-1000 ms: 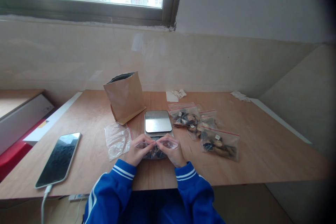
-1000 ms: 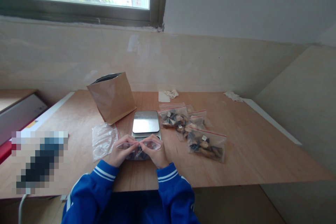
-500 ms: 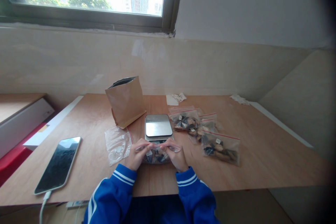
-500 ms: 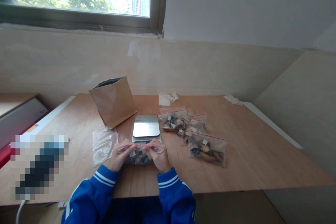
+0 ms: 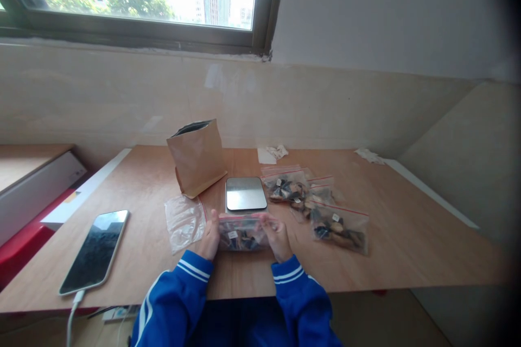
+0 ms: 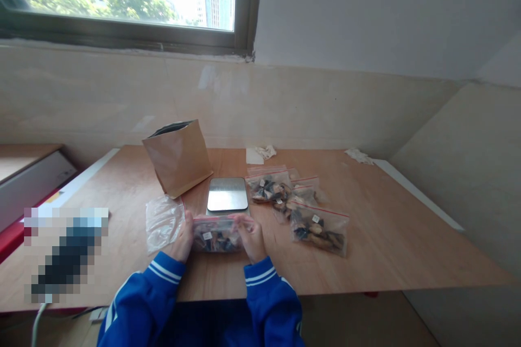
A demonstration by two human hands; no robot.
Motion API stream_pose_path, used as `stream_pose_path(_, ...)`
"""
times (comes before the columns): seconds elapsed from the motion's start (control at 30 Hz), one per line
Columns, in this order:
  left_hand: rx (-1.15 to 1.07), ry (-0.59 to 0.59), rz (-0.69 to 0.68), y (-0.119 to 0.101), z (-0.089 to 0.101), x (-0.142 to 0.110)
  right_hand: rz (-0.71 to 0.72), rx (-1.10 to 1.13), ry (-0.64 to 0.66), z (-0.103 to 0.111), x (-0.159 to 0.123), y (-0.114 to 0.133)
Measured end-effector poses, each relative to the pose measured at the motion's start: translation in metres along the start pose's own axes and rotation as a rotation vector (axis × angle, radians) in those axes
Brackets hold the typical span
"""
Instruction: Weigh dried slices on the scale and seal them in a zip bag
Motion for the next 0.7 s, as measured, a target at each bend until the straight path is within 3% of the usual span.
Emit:
stream_pose_path(0.1, 0.004, 0.047, -0.110, -0.005, -0.001, -0.003, 0.011, -0.029, -0.136, 0.012, -0.001, 0.005)
stream_pose_path(0.17, 0.072, -0.005, -0.211, -0.008, 0.004, -0.006, 0.035, -0.081, -0.192, 0.026, 0.002, 0.016)
stream_pose_path(0.23, 0.150, -0.161, -0.325, -0.014, 0.016, -0.011, 0.061, -0.159, -0.251, 0.050, 0.009, 0.032)
stream_pose_path(0.33, 0.222, -0.490, -0.441, -0.024, 0.047, -0.016, 0.070, -0.326, -0.322, 0.097, 0.030, 0.054)
stream_pose_path(0.43, 0.242, -0.804, -0.424, -0.031, 0.083, -0.009, 0.096, -0.448, -0.383, 0.139, 0.058, 0.067)
stream_pose_path(0.5, 0.279, -0.940, -0.372, -0.034, 0.105, 0.003, 0.059, -0.469, -0.372, 0.157, 0.076, 0.061)
stream_pose_path(0.6, 0.346, -1.009, -0.314, -0.038, 0.129, 0.028, 0.019, -0.531, -0.270, 0.168, 0.097, 0.043)
stream_pose_path(0.7, 0.358, -0.932, -0.286, -0.038, 0.144, 0.054, 0.007, -0.759, -0.208, 0.173, 0.108, 0.030)
Point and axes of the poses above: each hand's wrist, its own x-axis towards the middle knuckle, its own z-axis out of the back of the hand, y = z × x, the point moved 6 cm from there along x, towards the middle knuckle, and after that the axes turned 14 degrees about z, right-handed, at the moved point
